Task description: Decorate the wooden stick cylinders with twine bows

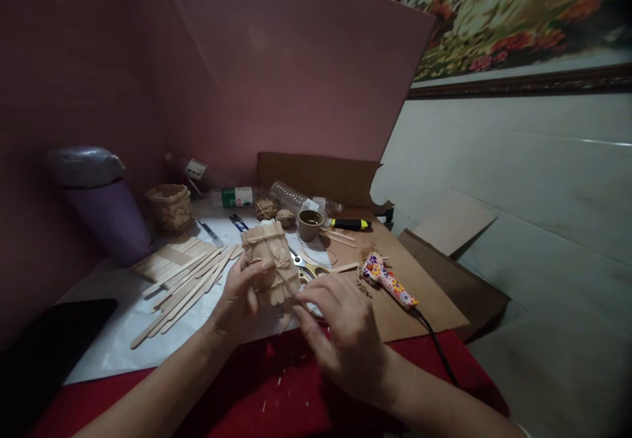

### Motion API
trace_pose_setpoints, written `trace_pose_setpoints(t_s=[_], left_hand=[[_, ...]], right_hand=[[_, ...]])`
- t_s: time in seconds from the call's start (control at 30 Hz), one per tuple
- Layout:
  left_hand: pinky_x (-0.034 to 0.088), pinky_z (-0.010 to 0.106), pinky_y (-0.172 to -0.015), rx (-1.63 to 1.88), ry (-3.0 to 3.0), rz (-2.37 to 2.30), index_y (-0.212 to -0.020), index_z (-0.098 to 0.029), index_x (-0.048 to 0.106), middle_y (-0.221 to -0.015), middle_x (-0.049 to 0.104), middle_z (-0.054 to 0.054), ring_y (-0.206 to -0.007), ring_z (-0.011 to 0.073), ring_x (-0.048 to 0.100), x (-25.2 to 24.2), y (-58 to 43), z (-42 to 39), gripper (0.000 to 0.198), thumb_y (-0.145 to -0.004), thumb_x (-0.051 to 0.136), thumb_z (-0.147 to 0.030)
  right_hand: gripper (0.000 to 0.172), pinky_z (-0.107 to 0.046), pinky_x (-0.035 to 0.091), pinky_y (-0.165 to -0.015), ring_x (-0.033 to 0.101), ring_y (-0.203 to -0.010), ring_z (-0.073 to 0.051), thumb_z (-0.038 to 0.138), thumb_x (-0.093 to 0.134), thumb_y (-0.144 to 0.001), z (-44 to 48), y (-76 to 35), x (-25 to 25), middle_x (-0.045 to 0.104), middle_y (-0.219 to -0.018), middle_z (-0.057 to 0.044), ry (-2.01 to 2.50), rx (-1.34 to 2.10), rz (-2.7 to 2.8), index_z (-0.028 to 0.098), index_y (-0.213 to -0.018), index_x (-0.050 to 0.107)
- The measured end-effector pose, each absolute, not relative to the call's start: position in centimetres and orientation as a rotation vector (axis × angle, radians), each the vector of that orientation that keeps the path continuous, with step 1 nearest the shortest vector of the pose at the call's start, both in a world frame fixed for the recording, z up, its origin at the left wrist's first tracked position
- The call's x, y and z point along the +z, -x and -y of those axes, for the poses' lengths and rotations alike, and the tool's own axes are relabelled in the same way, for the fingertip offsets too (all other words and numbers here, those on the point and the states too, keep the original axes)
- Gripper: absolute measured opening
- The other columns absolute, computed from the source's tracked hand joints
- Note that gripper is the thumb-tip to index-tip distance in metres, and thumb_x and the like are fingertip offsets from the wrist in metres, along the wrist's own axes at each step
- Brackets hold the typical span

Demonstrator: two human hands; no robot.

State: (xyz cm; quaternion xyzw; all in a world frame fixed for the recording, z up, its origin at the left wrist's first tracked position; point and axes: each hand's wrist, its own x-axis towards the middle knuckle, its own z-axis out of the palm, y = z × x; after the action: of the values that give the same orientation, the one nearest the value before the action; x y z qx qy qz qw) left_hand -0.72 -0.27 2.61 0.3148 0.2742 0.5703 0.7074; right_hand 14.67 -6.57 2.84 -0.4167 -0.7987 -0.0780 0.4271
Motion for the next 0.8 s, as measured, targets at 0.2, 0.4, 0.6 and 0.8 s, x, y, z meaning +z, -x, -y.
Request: trace_pose_setpoints(t_s=[0.2, 0.4, 0.6, 0.8], left_hand=[[0.057, 0.026, -0.063, 1.372, -0.598, -0.670, -0.085, -0.016, 0.064, -0.076, 0.072, 0.001, -0.070, 0.0172, 0.067, 3.3, 1.0, -0.1, 0.032, -0.055, 0.077, -0.015], [0.058, 0.028, -0.064, 1.345, -0.612, -0.684, -0.084, -0.017, 0.063, -0.074, 0.070, 0.000, -0.070, 0.0178, 0.067, 3.8, 1.7, -0.3, 0.033, -0.054, 0.077, -0.018], [0.059, 0.043, -0.071, 1.018, -0.715, -0.526, -0.075, -0.019, 0.065, -0.076, 0.071, 0.008, -0.084, 0.0324, 0.070, 4.0, 2.8, 0.4, 0.029, -0.050, 0.077, -0.026], [0.059, 0.038, -0.068, 0.903, -0.879, -0.325, -0.065, -0.016, 0.063, -0.062, 0.066, 0.005, -0.073, 0.0272, 0.070, 4.0, 3.5, 0.3, 0.017, -0.057, 0.074, -0.026]], right_hand=[[0.013, -0.031, 0.045, -0.065, 0.060, -0.071, -0.018, 0.023, 0.054, -0.089, 3.4, -23.4, 5.4, 0.067, -0.079, -0.007, 1.449, -0.294, 1.685, 0.017, -0.084, 0.064], [0.020, -0.027, 0.045, -0.060, 0.062, -0.063, -0.015, 0.018, 0.053, -0.086, 2.7, -25.9, 5.6, 0.071, -0.071, -0.003, 1.594, 0.217, 2.013, 0.018, -0.076, 0.070], [0.021, -0.029, 0.047, -0.070, 0.064, -0.075, -0.016, 0.010, 0.053, -0.084, 2.4, -21.6, 4.7, 0.073, -0.081, -0.004, 1.465, 0.249, 2.085, 0.017, -0.083, 0.073], [0.023, -0.023, 0.044, -0.064, 0.062, -0.068, -0.011, 0.023, 0.045, -0.095, 3.3, -20.4, 4.9, 0.069, -0.074, -0.001, 1.241, 1.179, 2.357, 0.017, -0.091, 0.066]])
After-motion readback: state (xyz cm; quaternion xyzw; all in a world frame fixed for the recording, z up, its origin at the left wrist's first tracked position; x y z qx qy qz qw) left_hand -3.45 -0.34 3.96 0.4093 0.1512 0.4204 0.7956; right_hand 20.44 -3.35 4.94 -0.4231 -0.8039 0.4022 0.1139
